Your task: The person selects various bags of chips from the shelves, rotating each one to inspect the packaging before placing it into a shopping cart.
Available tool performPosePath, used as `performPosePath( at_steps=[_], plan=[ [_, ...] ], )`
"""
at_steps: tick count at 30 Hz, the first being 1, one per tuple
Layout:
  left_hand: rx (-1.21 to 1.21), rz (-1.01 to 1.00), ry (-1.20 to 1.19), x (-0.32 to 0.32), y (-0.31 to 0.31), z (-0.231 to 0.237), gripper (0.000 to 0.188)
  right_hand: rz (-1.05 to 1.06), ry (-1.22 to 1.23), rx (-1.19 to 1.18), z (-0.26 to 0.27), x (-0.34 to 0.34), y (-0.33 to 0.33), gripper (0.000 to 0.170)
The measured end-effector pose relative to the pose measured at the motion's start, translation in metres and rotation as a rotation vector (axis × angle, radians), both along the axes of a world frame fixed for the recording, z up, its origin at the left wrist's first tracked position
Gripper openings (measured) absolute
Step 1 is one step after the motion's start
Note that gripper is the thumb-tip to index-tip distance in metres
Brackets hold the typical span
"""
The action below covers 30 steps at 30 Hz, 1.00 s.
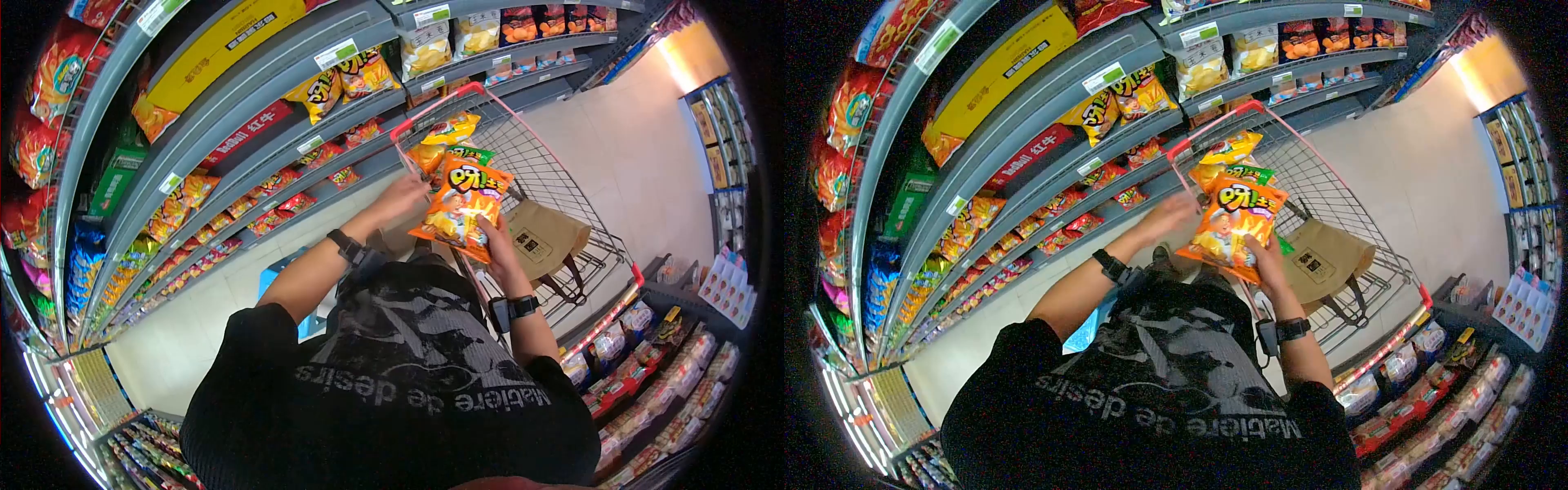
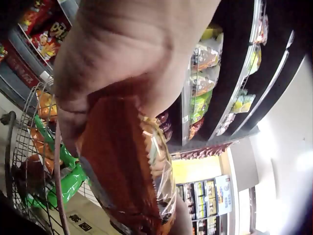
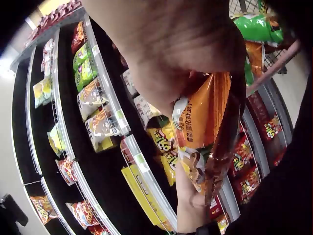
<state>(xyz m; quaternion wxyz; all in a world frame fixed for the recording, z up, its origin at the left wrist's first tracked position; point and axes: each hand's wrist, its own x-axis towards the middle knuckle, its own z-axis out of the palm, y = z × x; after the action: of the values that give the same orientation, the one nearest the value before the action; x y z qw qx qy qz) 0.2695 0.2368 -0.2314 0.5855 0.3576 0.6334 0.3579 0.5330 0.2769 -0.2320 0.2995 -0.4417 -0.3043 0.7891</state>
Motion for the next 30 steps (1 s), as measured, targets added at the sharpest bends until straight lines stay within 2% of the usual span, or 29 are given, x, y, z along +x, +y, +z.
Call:
performPosePath(
  at_steps=[2, 3, 5, 7, 8, 9, 11, 12, 14, 17, 18, 19, 21, 22, 24, 25, 26, 29, 30],
  plan=[
    [0.173, 0.132, 0.189, -0.032, 0.005, 0.013, 0.048, -0.042, -0.034, -0.020, -0.006, 0.009, 0.010, 0.038],
    [0.190, 0.212, 0.309, -0.063, 0.010, -0.014, 0.050, -0.061, -0.053, -0.030, -0.010, 0.014, 0.015, 0.036],
    [0.118, 0.371, 0.354, -0.107, 0.019, 0.000, 0.066, -0.078, -0.071, 0.010, -0.017, 0.018, 0.022, 0.034],
    [0.125, 0.740, 0.274, -0.134, 0.018, 0.013, 0.087, -0.100, -0.121, 0.021, -0.029, 0.021, 0.029, 0.034],
    [0.070, 0.732, 0.176, -0.158, 0.017, 0.018, 0.091, -0.086, -0.139, 0.054, -0.038, 0.023, 0.033, 0.036],
    [0.257, 0.732, 0.183, -0.176, 0.018, 0.017, 0.094, -0.082, -0.183, 0.085, -0.052, 0.025, 0.038, 0.040],
    [0.290, 0.945, 0.384, -0.210, 0.030, 0.001, 0.095, -0.075, -0.273, 0.144, -0.074, 0.030, 0.046, 0.049],
    [0.351, 0.908, 0.425, -0.226, 0.034, -0.001, 0.092, -0.043, -0.372, 0.212, -0.077, 0.032, 0.050, 0.057],
    [0.472, 0.831, 0.504, -0.252, 0.039, -0.002, 0.088, -0.050, -0.483, 0.205, -0.086, 0.032, 0.053, 0.062],
    [0.277, 0.675, 0.476, -0.259, 0.044, 0.026, 0.080, -0.061, -0.631, 0.270, -0.110, 0.041, 0.059, 0.070],
    [0.228, 0.712, 0.605, -0.269, 0.050, 0.011, 0.074, -0.073, -0.675, 0.306, -0.123, 0.048, 0.060, 0.070],
    [0.209, 0.687, 0.590, -0.281, 0.054, -0.006, 0.074, -0.088, -0.720, 0.339, -0.129, 0.051, 0.058, 0.070],
    [0.173, 0.630, 0.560, -0.299, 0.062, -0.030, 0.074, -0.115, -0.807, 0.250, -0.091, 0.039, 0.047, 0.068],
    [0.117, 0.596, 0.640, -0.299, 0.064, -0.029, 0.073, -0.130, -0.851, 0.202, -0.076, 0.035, 0.041, 0.067],
    [0.183, 0.644, 0.525, -0.300, 0.068, -0.029, 0.072, -0.148, -0.958, 0.298, -0.096, 0.046, 0.035, 0.064],
    [0.213, 0.669, 0.467, -0.291, 0.068, -0.015, 0.072, -0.154, -1.012, 0.345, -0.100, 0.049, 0.031, 0.063],
    [0.127, 0.699, 0.471, -0.281, 0.064, -0.001, 0.073, -0.182, -1.014, 0.371, -0.104, 0.052, 0.027, 0.053],
    [0.292, 0.787, 0.604, -0.283, 0.063, -0.014, 0.052, -0.170, -0.967, 0.428, -0.094, 0.053, 0.019, 0.045],
    [0.402, 0.776, 0.585, -0.275, 0.059, 0.001, 0.043, -0.183, -0.936, 0.431, -0.095, 0.054, 0.016, 0.042]
  ],
)
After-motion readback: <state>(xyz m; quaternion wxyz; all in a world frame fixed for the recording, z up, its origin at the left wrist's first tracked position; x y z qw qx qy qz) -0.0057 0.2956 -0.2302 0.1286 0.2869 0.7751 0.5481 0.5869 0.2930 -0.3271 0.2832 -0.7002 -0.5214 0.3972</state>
